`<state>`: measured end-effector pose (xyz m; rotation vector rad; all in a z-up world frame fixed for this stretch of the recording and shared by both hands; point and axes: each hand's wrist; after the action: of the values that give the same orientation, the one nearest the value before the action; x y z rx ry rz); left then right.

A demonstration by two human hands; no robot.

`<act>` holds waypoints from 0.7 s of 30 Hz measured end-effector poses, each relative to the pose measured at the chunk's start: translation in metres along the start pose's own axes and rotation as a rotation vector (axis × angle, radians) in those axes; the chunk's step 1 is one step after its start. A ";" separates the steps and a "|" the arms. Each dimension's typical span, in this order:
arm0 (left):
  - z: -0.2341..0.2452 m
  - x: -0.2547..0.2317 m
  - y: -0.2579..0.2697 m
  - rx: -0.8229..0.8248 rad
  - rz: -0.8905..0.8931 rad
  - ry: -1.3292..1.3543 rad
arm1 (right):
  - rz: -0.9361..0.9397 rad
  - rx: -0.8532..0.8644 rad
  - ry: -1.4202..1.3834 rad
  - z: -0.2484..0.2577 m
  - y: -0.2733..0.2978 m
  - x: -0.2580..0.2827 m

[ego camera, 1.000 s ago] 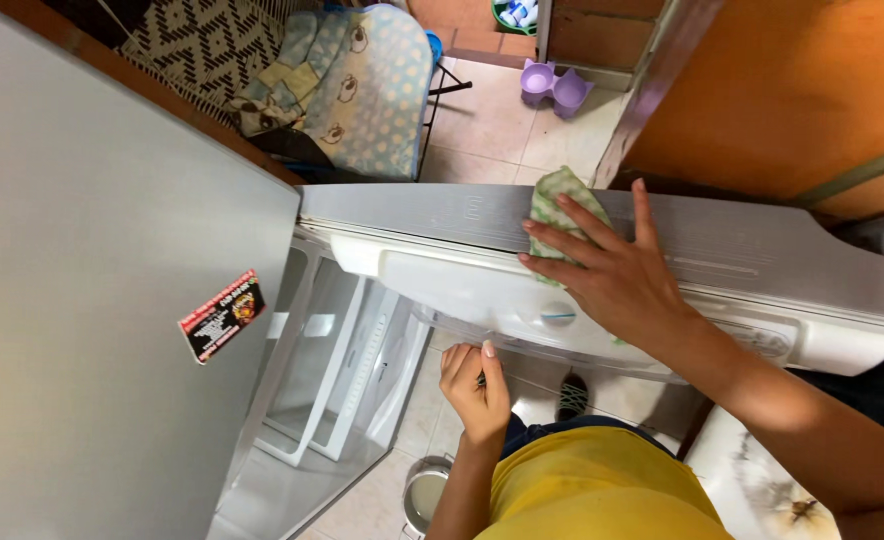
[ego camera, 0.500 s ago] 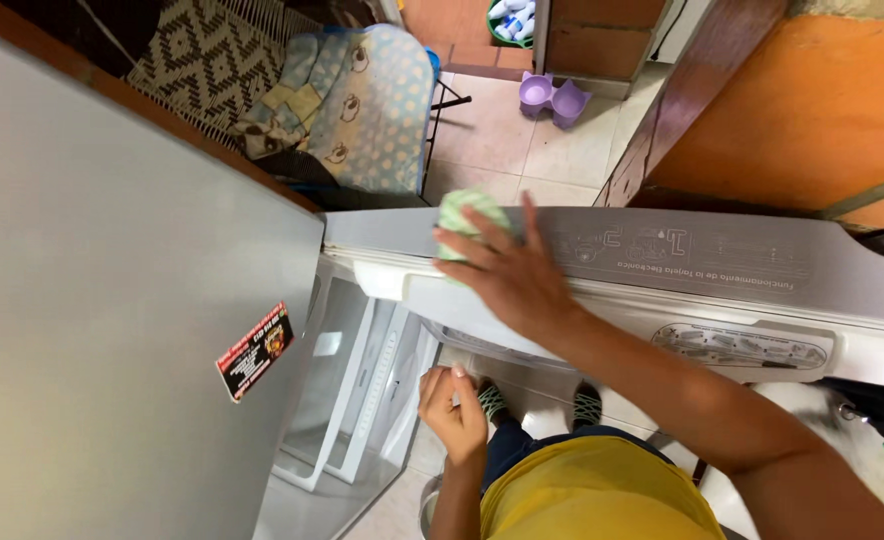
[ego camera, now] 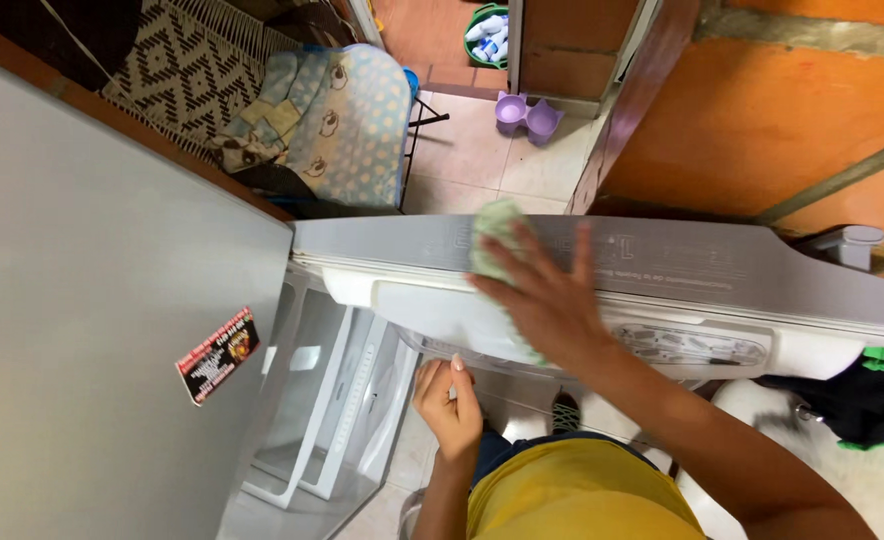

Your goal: The person wipes the inside and outside of the refrigerator using a cloth, then places a bottle, a cup, a jar, and containers onto the refrigerator shelves.

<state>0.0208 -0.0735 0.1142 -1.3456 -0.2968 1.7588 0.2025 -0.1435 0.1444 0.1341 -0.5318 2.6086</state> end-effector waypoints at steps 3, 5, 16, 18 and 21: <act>-0.015 -0.007 0.007 0.005 0.005 0.029 | -0.037 -0.069 0.046 0.018 0.033 -0.033; -0.024 -0.014 0.010 0.008 0.005 0.044 | -0.055 -0.072 0.075 0.032 0.049 -0.047; -0.060 -0.028 0.028 -0.010 -0.026 0.127 | 0.044 -0.222 0.122 0.044 0.089 -0.087; -0.062 -0.032 0.026 -0.021 -0.043 0.156 | 0.066 -0.212 0.059 0.056 0.094 -0.084; -0.060 -0.024 0.033 -0.019 -0.039 0.141 | 0.073 -0.126 0.132 0.036 0.127 -0.098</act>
<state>0.0577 -0.1290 0.0859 -1.4603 -0.2595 1.6236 0.2296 -0.3031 0.1158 -0.0991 -0.6628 2.6218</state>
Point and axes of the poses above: each hand's wrist, its own y-axis away from the middle knuckle, its own z-axis out of the back of the hand, x = y × z, and after that the axes turned 11 degrees about -z, right-handed
